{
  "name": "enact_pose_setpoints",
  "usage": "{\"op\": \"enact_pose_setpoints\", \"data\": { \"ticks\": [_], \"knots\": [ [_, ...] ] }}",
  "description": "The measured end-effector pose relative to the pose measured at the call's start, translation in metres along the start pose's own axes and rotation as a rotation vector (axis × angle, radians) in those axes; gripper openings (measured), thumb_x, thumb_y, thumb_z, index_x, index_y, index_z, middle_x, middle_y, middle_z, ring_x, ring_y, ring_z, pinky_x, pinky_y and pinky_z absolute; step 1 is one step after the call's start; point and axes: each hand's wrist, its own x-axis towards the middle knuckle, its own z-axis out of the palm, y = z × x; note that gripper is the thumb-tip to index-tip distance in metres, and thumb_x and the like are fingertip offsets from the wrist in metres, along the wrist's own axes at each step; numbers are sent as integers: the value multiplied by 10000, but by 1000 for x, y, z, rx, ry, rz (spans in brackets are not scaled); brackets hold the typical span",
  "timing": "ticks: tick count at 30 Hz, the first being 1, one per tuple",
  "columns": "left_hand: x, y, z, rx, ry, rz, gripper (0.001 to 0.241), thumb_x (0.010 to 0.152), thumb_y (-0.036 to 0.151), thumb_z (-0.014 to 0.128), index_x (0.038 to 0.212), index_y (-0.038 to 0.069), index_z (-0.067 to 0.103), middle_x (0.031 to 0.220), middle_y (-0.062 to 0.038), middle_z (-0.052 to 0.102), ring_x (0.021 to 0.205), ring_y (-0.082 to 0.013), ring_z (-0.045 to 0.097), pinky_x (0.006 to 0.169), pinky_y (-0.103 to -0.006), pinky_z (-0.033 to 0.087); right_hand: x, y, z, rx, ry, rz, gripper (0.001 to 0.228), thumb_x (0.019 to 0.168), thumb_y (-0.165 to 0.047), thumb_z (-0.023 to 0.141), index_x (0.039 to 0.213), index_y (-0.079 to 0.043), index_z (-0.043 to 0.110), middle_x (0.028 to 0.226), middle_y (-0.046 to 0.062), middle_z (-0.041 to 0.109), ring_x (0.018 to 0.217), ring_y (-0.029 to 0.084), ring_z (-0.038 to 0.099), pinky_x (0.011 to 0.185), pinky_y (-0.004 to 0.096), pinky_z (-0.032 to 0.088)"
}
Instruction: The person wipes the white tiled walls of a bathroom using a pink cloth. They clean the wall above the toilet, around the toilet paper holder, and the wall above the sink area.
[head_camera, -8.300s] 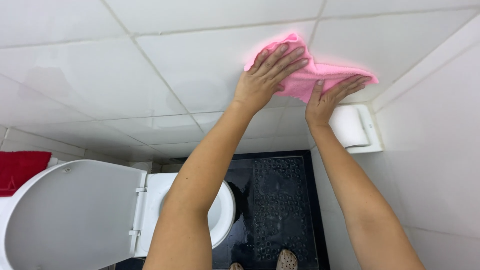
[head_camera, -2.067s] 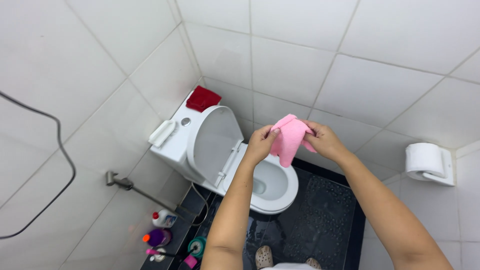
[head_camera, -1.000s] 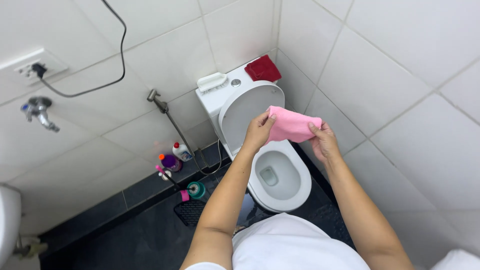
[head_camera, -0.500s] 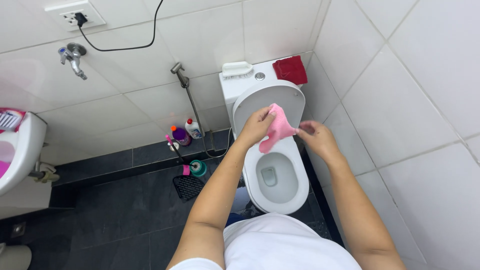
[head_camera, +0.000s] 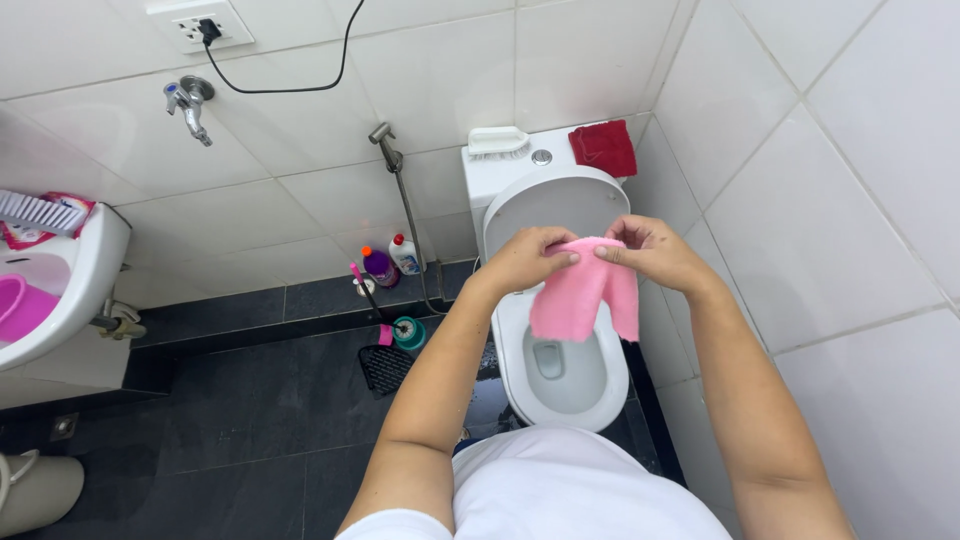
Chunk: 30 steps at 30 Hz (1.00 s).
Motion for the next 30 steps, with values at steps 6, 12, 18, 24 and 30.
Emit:
{"op": "enact_pose_setpoints", "data": {
  "ticks": [6, 12, 18, 24, 30],
  "knots": [
    [7, -38, 3, 269, 139, 111, 235, 808, 201, 781, 1021, 106, 804, 906, -140, 759, 864, -304, 701, 785, -411, 558, -15, -15, -1, 83, 81, -15, 231, 869, -271, 795, 904, -88, 659, 827, -31, 674, 775, 69, 609, 666, 263, 499],
    [10, -54, 0, 353, 339, -105, 232, 874, 271, 735, 1068, 170, 812, 895, -98, 767, 850, -289, 723, 765, -440, 571, -18, -4, 3, -75, 141, -33, 256, 864, -270, 831, 904, -66, 682, 823, 2, 657, 805, 86, 614, 683, 263, 504],
    [10, -60, 3, -160, 220, -185, 360, 960, 314, 612, 1231, 137, 769, 961, -128, 763, 821, -216, 732, 751, -384, 596, -8, -12, 44, -88, 100, -1, 296, 834, -235, 826, 1030, -24, 757, 892, 13, 707, 830, 103, 648, 730, 283, 543],
    [-4, -67, 3, -334, -1, -18, 473, 947, 360, 707, 1308, 56, 695, 1153, -135, 770, 1057, -187, 727, 920, -327, 579, 11, -10, 83, 39, 72, 4, 309, 828, -148, 788, 1115, -43, 741, 940, 28, 753, 856, 91, 684, 769, 264, 572],
    [-28, -71, -30, -211, -111, -22, 413, 867, 225, 776, 1245, 69, 718, 1121, -138, 771, 1023, -214, 732, 907, -328, 565, 18, 2, 100, -27, 141, 47, 350, 832, -163, 814, 1075, -23, 605, 934, 48, 693, 839, 100, 662, 725, 278, 564]
  ]
}}
